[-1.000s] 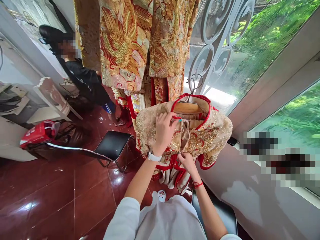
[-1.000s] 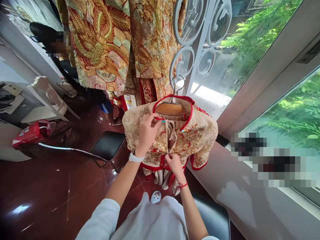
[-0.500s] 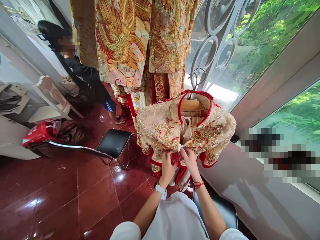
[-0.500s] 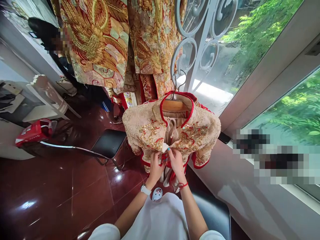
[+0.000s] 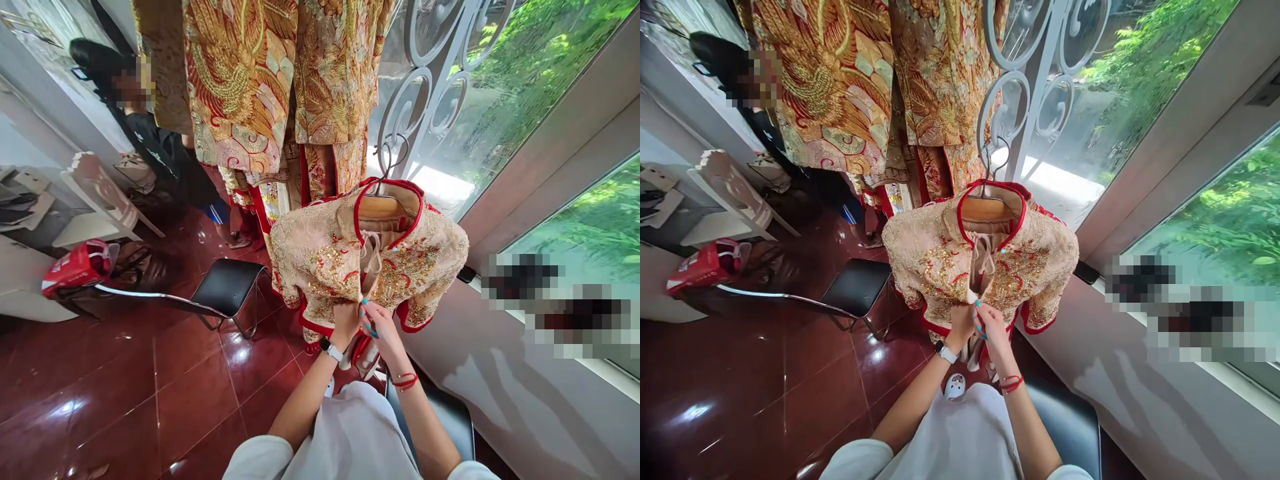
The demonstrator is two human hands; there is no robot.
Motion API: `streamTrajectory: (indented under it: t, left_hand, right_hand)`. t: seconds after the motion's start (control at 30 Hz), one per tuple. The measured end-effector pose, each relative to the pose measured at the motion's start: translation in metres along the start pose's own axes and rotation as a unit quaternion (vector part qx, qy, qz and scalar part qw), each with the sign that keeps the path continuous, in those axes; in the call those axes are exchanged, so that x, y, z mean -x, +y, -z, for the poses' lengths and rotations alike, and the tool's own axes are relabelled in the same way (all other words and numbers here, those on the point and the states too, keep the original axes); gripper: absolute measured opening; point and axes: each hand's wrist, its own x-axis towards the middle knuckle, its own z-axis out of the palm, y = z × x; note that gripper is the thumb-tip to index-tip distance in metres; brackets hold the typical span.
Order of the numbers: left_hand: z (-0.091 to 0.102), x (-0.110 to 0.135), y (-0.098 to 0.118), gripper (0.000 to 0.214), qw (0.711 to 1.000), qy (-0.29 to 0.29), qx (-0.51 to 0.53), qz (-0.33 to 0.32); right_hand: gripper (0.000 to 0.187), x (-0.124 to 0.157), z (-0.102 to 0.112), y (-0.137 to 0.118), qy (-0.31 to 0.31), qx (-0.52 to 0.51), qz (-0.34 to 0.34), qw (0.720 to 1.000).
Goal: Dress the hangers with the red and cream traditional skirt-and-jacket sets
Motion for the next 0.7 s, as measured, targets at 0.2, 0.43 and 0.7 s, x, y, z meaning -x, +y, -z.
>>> streamTrajectory:
  t: [0.2, 0.43, 0.7]
  left_hand:
    - [0.019, 0.009, 0.012, 0.035, 1.0, 0.013, 0.01, 0.012]
    - [0.024, 0.027, 0.018, 0.04, 0.999, -0.001, 0.042, 0.005]
    - [0.013, 0.024, 0.015, 0.042, 0.997, -0.006, 0.078, 0.03]
  right_hand:
    - [0.047, 0.004, -0.011, -0.069, 0.016, -0.024, 0.078, 0.997]
    - [0.044, 0.007, -0.02, -0.09, 0.035, -0.063, 0.103, 0.992]
    - [0.042, -0.02, -0.029, -0.15, 0.054, -0.02, 0.242, 0.969]
